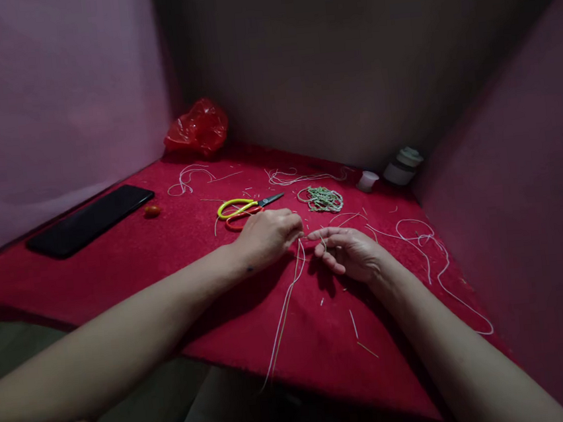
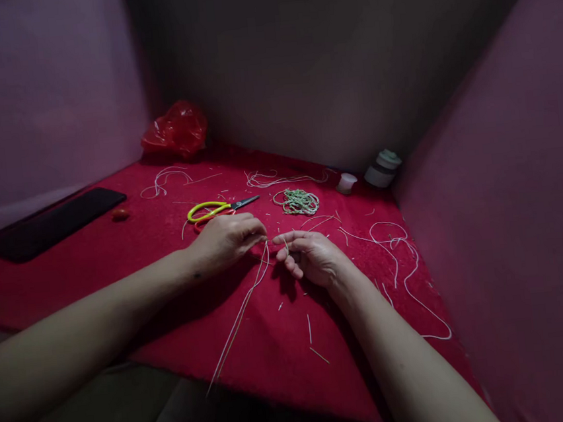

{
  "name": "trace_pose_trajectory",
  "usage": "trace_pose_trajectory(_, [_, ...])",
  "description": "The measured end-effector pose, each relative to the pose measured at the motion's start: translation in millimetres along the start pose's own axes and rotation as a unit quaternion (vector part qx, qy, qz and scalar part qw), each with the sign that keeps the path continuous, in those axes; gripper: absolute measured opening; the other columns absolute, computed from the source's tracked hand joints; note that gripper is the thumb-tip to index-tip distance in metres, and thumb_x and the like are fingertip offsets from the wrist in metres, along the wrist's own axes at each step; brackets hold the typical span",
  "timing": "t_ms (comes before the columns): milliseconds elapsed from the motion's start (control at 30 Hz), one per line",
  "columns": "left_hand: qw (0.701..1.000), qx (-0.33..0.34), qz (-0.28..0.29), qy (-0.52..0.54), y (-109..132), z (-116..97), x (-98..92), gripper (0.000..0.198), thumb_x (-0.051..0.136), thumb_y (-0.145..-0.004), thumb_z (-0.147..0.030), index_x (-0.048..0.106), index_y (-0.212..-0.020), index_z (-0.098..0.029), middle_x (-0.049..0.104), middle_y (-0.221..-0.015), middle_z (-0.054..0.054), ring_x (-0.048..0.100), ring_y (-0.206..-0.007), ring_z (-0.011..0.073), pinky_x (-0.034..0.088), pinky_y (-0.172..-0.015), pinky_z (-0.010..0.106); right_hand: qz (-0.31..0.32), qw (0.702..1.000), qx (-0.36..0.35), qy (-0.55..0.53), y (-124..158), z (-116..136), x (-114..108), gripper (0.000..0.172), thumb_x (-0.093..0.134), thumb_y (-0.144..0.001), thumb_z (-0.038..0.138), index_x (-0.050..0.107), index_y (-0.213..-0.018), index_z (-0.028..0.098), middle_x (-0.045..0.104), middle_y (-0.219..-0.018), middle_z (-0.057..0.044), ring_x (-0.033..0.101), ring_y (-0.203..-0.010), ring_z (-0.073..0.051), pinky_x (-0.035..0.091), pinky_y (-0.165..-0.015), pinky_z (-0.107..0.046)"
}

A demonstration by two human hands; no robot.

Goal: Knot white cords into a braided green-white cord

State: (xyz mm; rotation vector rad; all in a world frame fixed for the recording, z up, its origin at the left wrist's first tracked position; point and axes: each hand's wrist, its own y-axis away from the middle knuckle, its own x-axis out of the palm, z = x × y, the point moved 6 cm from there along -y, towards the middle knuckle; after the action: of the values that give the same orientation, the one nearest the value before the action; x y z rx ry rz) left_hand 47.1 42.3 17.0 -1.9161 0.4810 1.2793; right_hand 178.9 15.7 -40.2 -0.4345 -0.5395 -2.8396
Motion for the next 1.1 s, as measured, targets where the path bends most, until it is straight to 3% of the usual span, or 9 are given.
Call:
trace_pose_trajectory(200, [0.998,-0.006,0.012,-0.056,-0.6,-9.2,8.6,0.016,0.048,-0.083,-0.026,0.061,-0.081,-0.016,0.065,-0.077,0.004,0.057,-0.064,0.0148,0.032,-0.052,0.024,-0.009,0.999,-0.008,0.038,0.9,-0.9,3.8,0.021,0.056,-0.073,0.011,0.059,-0.094,0.008,0.062,-0.058,-0.003,0.047,-0.034,-0.006,0.033,-0.028,-0.014])
trace_pose_trajectory(433, [0.999,-0.016,0.033,-0.033,-0.9,-15.4,17.6,0.02,0.044,-0.085,-0.028,0.06,-0.081,-0.017,0.063,-0.074,0.003,0.057,-0.063,0.0147,0.033,-0.052,0.024,-0.036,0.995,-0.026,0.085,0.9,-4.1,8.7,0.006,0.059,-0.071,0.014,0.058,-0.075,0.009,0.061,-0.057,-0.002,0.047,-0.034,-0.005,0.036,-0.028,-0.015])
trace_pose_trajectory(567, [1.0,-0.019,-0.008,-0.015,0.5,-11.9,2.4,0.021,0.045,-0.084,-0.027,0.058,-0.097,-0.016,0.061,-0.093,0.007,0.058,-0.074,0.0149,0.039,-0.06,0.024,-0.059,0.994,-0.03,0.089,3.3,-2.4,9.5,0.005,0.056,-0.073,0.015,0.054,-0.072,0.011,0.06,-0.057,-0.002,0.048,-0.034,-0.006,0.035,-0.028,-0.015])
trace_pose_trajectory(633, [0.999,-0.041,-0.025,-0.007,2.1,-7.4,-10.3,0.022,0.045,-0.085,-0.029,0.059,-0.093,-0.014,0.061,-0.091,0.008,0.057,-0.075,0.0146,0.04,-0.064,0.025,-0.064,0.994,-0.027,0.084,4.0,-1.3,8.5,0.003,0.055,-0.074,0.014,0.053,-0.072,0.012,0.06,-0.057,-0.002,0.048,-0.034,-0.007,0.036,-0.028,-0.016])
trace_pose_trajectory(733, [0.994,-0.066,0.083,-0.009,6.9,-7.7,-10.1,0.039,0.041,-0.085,-0.046,0.061,-0.071,-0.015,0.06,-0.065,0.006,0.056,-0.063,0.0152,0.04,-0.06,0.026,-0.073,0.994,-0.028,0.076,4.3,0.2,5.4,0.002,0.054,-0.073,0.012,0.052,-0.073,0.013,0.06,-0.057,-0.002,0.049,-0.035,-0.007,0.036,-0.029,-0.016])
trace_pose_trajectory(833, [0.975,-0.079,0.202,-0.057,17.1,-16.1,4.5,0.053,0.041,-0.077,-0.063,0.063,-0.073,-0.015,0.06,-0.06,0.008,0.058,-0.059,0.0204,0.039,-0.055,0.029,-0.069,0.995,-0.028,0.073,4.6,0.7,3.9,0.004,0.055,-0.073,0.013,0.051,-0.073,0.014,0.06,-0.056,-0.001,0.049,-0.035,-0.007,0.037,-0.03,-0.016])
trace_pose_trajectory(933, [0.971,-0.073,0.204,-0.099,23.1,-25.8,15.0,0.043,0.041,-0.08,-0.052,0.062,-0.086,-0.015,0.064,-0.071,0.011,0.061,-0.066,0.0249,0.041,-0.055,0.031,-0.063,0.994,-0.027,0.083,6.0,2.1,3.2,0.006,0.055,-0.073,0.014,0.049,-0.074,0.015,0.061,-0.057,-0.002,0.049,-0.036,-0.008,0.036,-0.03,-0.016])
trace_pose_trajectory(1033, [0.97,-0.059,0.213,-0.102,26.9,-28.8,22.6,0.029,0.037,-0.081,-0.031,0.061,-0.086,-0.016,0.065,-0.074,0.011,0.062,-0.068,0.0234,0.042,-0.057,0.031,-0.073,0.993,-0.033,0.09,7.7,5.7,-0.3,0.007,0.055,-0.072,0.014,0.048,-0.073,0.015,0.062,-0.058,-0.002,0.048,-0.036,-0.008,0.034,-0.029,-0.016])
trace_pose_trajectory(1100, [0.967,-0.061,0.23,-0.093,28.4,-26.1,24.3,0.029,0.035,-0.08,-0.027,0.061,-0.084,-0.016,0.064,-0.075,0.011,0.062,-0.068,0.0225,0.042,-0.057,0.031,-0.079,0.991,-0.038,0.097,8.0,8.4,-4.0,0.008,0.056,-0.072,0.016,0.048,-0.073,0.016,0.062,-0.058,-0.003,0.048,-0.036,-0.008,0.034,-0.029,-0.016])
